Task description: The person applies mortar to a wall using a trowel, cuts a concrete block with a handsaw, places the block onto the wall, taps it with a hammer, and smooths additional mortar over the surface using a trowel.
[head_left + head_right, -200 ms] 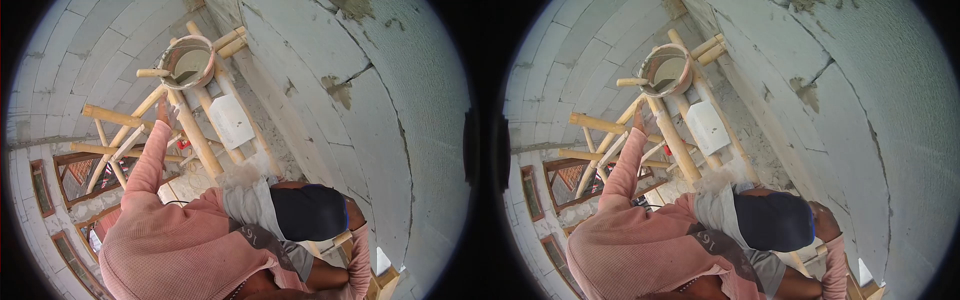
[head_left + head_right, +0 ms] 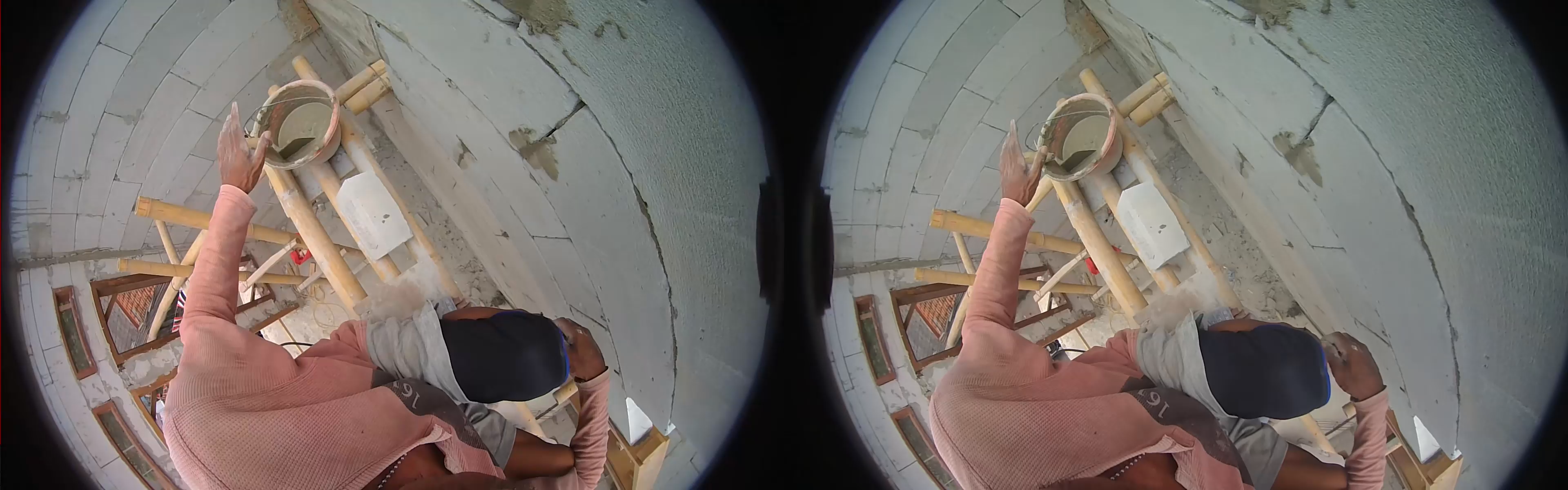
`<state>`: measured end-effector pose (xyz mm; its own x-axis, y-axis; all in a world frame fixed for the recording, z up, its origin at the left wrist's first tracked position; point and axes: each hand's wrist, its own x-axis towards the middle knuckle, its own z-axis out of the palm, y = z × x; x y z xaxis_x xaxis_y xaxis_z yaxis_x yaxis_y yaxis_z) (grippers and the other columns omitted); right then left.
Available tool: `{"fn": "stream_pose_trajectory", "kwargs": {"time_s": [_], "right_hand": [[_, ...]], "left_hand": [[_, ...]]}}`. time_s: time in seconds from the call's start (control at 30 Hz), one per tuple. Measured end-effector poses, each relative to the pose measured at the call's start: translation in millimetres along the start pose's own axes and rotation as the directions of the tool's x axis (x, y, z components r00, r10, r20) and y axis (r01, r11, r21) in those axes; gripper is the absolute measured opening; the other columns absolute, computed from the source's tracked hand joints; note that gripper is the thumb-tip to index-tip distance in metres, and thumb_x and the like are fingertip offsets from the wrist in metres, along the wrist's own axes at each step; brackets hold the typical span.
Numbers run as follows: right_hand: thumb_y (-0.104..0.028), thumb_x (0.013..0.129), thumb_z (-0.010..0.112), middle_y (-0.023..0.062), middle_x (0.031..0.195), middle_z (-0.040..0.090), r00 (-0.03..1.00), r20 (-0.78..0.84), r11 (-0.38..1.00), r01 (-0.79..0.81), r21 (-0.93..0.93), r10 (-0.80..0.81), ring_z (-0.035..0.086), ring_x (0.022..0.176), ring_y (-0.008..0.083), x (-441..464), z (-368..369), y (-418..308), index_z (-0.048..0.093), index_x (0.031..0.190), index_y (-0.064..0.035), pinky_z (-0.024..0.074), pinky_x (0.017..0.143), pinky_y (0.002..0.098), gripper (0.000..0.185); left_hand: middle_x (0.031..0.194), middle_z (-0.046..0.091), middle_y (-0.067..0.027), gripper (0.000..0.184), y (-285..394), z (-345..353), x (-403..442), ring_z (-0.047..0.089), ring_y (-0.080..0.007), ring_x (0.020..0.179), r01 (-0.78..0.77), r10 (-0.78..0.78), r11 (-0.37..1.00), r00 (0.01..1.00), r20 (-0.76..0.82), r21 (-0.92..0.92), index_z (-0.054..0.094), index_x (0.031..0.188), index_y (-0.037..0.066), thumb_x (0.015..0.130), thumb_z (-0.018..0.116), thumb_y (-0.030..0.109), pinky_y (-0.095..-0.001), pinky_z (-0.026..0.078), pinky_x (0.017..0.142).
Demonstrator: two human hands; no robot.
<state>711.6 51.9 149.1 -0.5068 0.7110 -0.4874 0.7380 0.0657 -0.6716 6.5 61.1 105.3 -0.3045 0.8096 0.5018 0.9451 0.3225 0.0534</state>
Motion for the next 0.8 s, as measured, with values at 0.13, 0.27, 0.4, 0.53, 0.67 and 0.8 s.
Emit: {"fn": "stream_pose_trajectory", "kwargs": {"time_s": [0.13,0.27,0.4,0.53,0.67,0.8], "right_hand": [[-0.019,0.093,0.064,0.0213,0.094,0.065,0.997,-0.045,0.990,0.062,0.130,-0.057,0.063,0.092,0.0410,-12,13,23,0.064,0.101,-0.0008,0.0485,0.080,0.0456,0.020],[-0.025,0.097,0.060,0.0219,0.095,0.066,0.998,0.052,0.999,-0.035,-0.010,0.036,0.063,0.093,0.0413,-24,-4,-1,0.064,0.103,-0.0013,0.0488,0.081,0.0467,0.025],[-0.031,0.100,0.056,0.0231,0.097,0.064,0.998,0.058,0.981,0.014,-0.193,-0.002,0.061,0.095,0.0427,-34,9,18,0.061,0.106,0.0002,0.0489,0.083,0.0480,0.032],[-0.038,0.102,0.052,0.0227,0.107,0.064,0.999,-0.017,0.986,0.042,-0.162,-0.046,0.061,0.104,0.0423,-53,4,31,0.061,0.114,0.0000,0.0486,0.093,0.0479,0.041],[-0.039,0.102,0.050,0.0211,0.116,0.066,0.997,0.081,0.980,0.034,-0.194,-0.019,0.062,0.109,0.0393,-49,-1,25,0.062,0.120,-0.0005,0.0482,0.098,0.0463,0.044],[-0.035,0.100,0.050,0.0168,0.113,0.068,0.966,0.255,0.988,0.088,-0.128,-0.053,0.063,0.108,0.0349,-41,-2,29,0.063,0.120,-0.0022,0.0487,0.096,0.0451,0.041]], "left_hand": [[0.100,0.067,-0.0167,0.065,-34,29,81,0.061,-0.0299,0.090,0.225,-0.059,0.940,0.847,0.528,-0.255,0.055,0.131,0.005,0.096,0.056,0.060,-0.0430,0.048,0.085],[0.078,0.065,-0.0069,0.059,-33,25,123,0.061,-0.0243,0.074,0.282,-0.106,0.947,0.730,0.675,-0.156,0.067,0.092,0.004,0.090,0.063,0.063,-0.0382,0.047,0.069],[0.054,0.039,0.0068,0.039,41,-4,142,0.030,-0.0060,0.043,0.656,-0.268,0.666,0.655,0.706,-0.355,0.065,0.085,0.012,0.083,0.077,0.050,-0.0282,0.024,0.043],[0.049,0.025,0.0115,0.032,65,-76,149,0.018,-0.0062,0.038,0.793,-0.192,0.340,0.585,0.788,-0.506,0.052,0.080,0.019,0.097,0.065,0.043,-0.0251,0.018,0.037],[0.053,0.026,0.0085,0.027,136,-162,140,0.024,-0.0057,0.043,0.711,-0.070,0.341,0.672,0.737,-0.615,0.053,0.086,0.015,0.103,0.056,0.035,-0.0238,0.027,0.043],[0.054,0.029,0.0086,0.026,179,-195,117,0.027,-0.0053,0.043,0.694,0.005,0.417,0.644,0.765,-0.587,0.053,0.090,0.015,0.104,0.055,0.036,-0.0231,0.030,0.044]]}}
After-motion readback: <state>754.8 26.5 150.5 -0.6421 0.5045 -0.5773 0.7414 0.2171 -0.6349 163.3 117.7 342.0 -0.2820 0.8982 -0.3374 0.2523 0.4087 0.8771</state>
